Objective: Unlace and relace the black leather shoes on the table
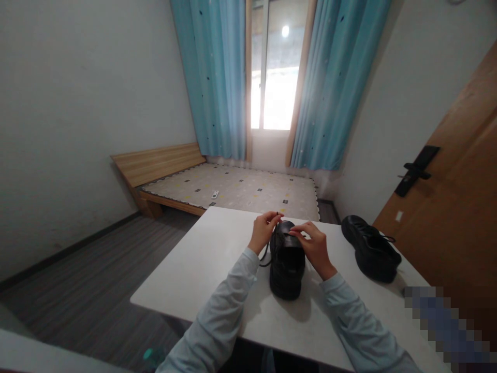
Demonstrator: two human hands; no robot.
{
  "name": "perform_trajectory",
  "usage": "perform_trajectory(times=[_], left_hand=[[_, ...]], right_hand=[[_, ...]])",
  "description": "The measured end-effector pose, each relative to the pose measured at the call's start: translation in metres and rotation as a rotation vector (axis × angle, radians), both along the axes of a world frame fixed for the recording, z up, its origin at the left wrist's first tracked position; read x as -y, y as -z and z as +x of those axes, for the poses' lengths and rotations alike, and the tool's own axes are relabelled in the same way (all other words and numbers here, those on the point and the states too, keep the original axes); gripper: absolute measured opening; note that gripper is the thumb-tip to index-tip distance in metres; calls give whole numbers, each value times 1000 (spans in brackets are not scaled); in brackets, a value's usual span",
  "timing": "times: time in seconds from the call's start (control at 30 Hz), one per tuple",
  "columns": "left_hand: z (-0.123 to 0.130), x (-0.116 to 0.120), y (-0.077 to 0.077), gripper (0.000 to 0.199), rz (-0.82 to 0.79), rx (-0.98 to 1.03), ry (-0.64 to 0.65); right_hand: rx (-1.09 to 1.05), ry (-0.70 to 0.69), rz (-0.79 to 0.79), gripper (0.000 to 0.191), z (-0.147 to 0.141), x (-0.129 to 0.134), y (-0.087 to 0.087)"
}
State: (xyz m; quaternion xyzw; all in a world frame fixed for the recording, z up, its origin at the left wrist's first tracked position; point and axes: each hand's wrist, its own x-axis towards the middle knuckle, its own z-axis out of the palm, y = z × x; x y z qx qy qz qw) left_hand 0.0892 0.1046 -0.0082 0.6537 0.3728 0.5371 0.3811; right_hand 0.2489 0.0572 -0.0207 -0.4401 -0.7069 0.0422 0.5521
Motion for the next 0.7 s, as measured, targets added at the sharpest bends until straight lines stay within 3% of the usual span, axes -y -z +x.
perform_trajectory(times=[0.1, 0.3, 0.5, 0.7], left_hand=[[-1, 2, 0, 22, 40, -94, -54], [15, 8, 12, 22, 63, -195, 119], [22, 6, 22, 28, -21, -14, 239], [24, 9, 19, 23, -76, 20, 248]], right_hand=[[-297, -69, -194, 19, 3, -5, -2], [-654, -236, -361, 21, 6, -12, 1], [-775, -285, -420, 20, 4, -14, 4], [-860, -286, -417, 22, 1, -14, 7]])
